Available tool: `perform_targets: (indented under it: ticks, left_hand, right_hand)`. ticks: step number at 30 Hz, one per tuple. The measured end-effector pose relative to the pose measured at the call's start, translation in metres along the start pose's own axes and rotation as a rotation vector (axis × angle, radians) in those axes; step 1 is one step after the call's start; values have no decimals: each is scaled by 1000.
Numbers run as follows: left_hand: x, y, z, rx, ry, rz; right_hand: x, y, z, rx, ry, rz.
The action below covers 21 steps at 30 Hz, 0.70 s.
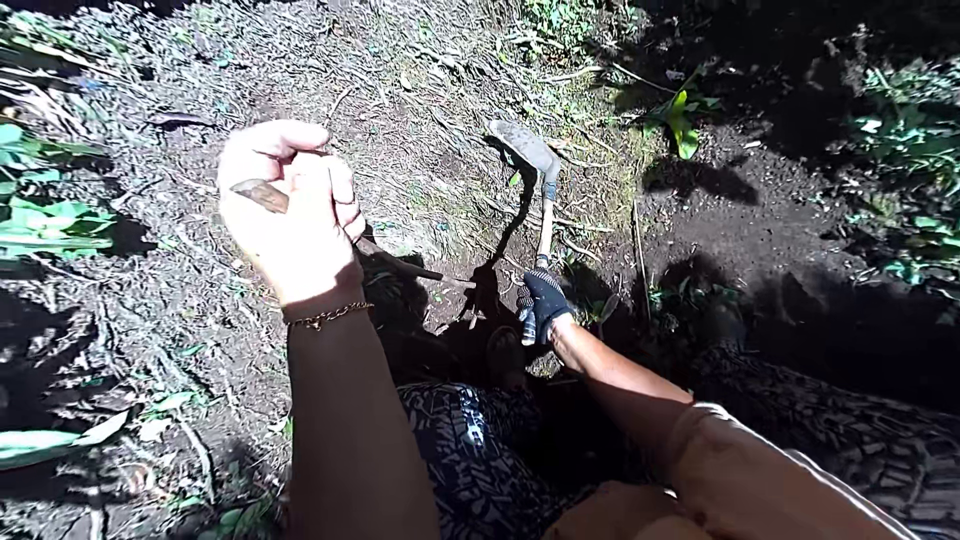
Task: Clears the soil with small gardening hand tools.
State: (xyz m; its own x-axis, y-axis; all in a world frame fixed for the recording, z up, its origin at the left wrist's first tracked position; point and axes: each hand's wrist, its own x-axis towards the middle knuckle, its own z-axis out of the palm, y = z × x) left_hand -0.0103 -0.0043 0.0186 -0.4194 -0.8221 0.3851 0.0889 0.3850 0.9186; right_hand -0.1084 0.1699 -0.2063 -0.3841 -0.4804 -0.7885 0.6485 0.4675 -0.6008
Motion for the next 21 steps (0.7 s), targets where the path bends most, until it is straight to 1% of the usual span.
perform_targets:
  ticks: [1,2,3,5,6,7,9,11,13,14,16,17,19,21]
  left_hand:
    - [0,1,1,1,-13,0]
    - [0,1,1,-1,-24,1]
    - [1,1,1,-6,-25,3]
    - [1,0,-3,-2,-8,-10]
    - [2,-1,-7,1,0,-8]
    - [2,-2,-12,4,8,-7]
    - [0,-2,-16,11,40,-14]
    - [-1,-1,-16,24,50,-13]
    - [-1,0,-14,18,38,-16]
    - [-1,1,-12,17,33,-19]
    - [-1,1,-9,15,30,-19]
    - [0,1,-9,15,30,-15]
    - [3,-3,-13,0,25,9]
    - [2,-8,-17,-12,37,5]
  right_hand:
    - [-6,5,-1,-261,-57,-21]
    - [-11,7,-7,-512,-154,-48]
    - [-15,8,-14,-648,-204,-67]
    - [-14,0,-31,-784,-201,-91]
    - [-11,-6,-39,-832,-180,-105]
    - [-9,-8,-45,-826,-116,-151]
    - [-3,-13,-50,-775,33,-301]
    - [-1,-15,-47,-733,84,-396]
    - [6,-7,-46,-809,61,-430]
    - [14,1,-53,-921,24,-418]
    - [35,20,-79,-1224,-69,-331]
    - [44,27,-96,-1307,-89,-288]
    - [49,27,-124,-1376,-94,-251]
    - [39,28,-136,-1387,-72,-307]
